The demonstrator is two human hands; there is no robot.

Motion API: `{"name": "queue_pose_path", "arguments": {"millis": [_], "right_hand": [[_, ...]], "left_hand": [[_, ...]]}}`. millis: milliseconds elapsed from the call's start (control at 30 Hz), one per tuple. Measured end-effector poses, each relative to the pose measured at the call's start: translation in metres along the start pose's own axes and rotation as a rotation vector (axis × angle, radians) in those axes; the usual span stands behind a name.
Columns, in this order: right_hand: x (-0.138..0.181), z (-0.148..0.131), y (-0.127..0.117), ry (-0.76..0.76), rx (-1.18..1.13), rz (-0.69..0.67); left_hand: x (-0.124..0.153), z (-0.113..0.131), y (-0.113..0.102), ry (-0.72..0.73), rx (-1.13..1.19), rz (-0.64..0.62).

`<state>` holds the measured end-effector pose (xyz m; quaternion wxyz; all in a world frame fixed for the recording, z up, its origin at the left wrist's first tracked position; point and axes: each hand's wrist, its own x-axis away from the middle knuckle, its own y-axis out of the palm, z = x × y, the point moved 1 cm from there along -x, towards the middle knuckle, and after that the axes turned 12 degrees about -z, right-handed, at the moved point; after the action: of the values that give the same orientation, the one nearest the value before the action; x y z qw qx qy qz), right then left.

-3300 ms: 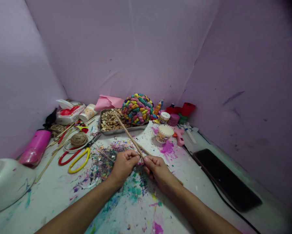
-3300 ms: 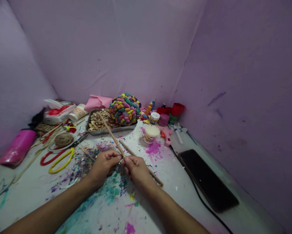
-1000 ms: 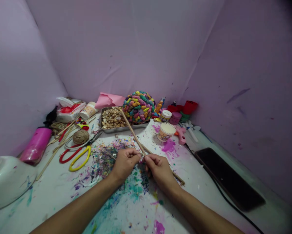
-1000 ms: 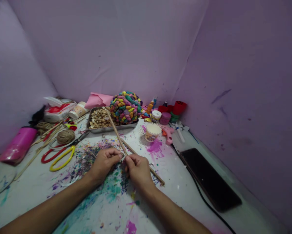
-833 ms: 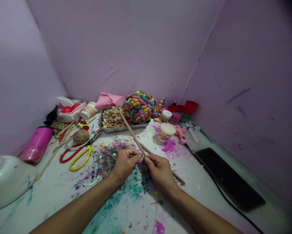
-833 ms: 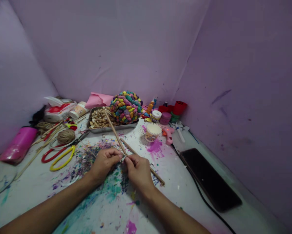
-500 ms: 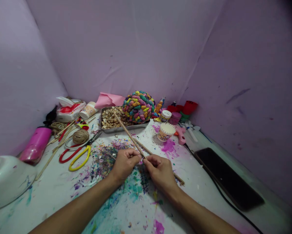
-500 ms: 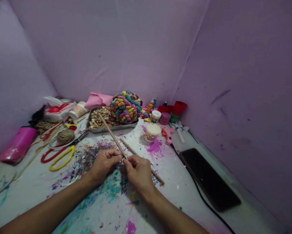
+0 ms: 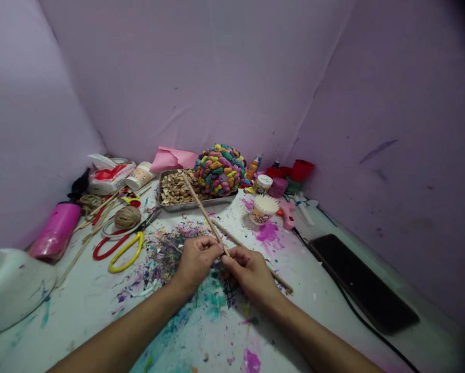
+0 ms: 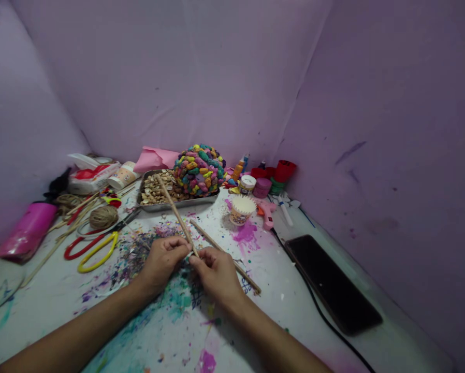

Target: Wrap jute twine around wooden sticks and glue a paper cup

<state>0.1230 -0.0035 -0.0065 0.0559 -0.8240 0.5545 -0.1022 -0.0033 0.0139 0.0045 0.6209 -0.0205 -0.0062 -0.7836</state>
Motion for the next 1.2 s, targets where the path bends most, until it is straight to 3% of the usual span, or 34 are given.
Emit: {"name": "queue_pose_path", "arguments": {"millis": [100, 200, 600, 933, 1067, 1200], "right_hand": [[-0.002, -0.003, -0.002, 0.135, -0.285, -0.174], [-0.002, -0.006, -0.005, 0.138, -0.371, -0.134], [-0.005, 0.0, -0.001, 0.066, -0.174, 0.044], [-0.003, 0.005, -0.002, -0.035, -0.007, 0.09], [-0.004, 0.002, -0.002, -0.018, -0.031, 0.03], [-0.003, -0.004, -0.004, 0.064, -0.146, -0.161]], "left_hand": [[0.0, -0.001, 0.0, -0.013, 0.023, -0.04], [0.0, 0.0, 0.0, -0.022, 0.032, -0.077], [-0.004, -0.002, 0.0, -0.044, -0.007, -0.088], [-0.003, 0.0, 0.0, -0.041, 0.007, -0.072], [-0.003, 0.0, -0.001, -0.034, 0.011, -0.055], [-0.002, -0.002, -0.002, -0.022, 0.031, -0.082]]}}
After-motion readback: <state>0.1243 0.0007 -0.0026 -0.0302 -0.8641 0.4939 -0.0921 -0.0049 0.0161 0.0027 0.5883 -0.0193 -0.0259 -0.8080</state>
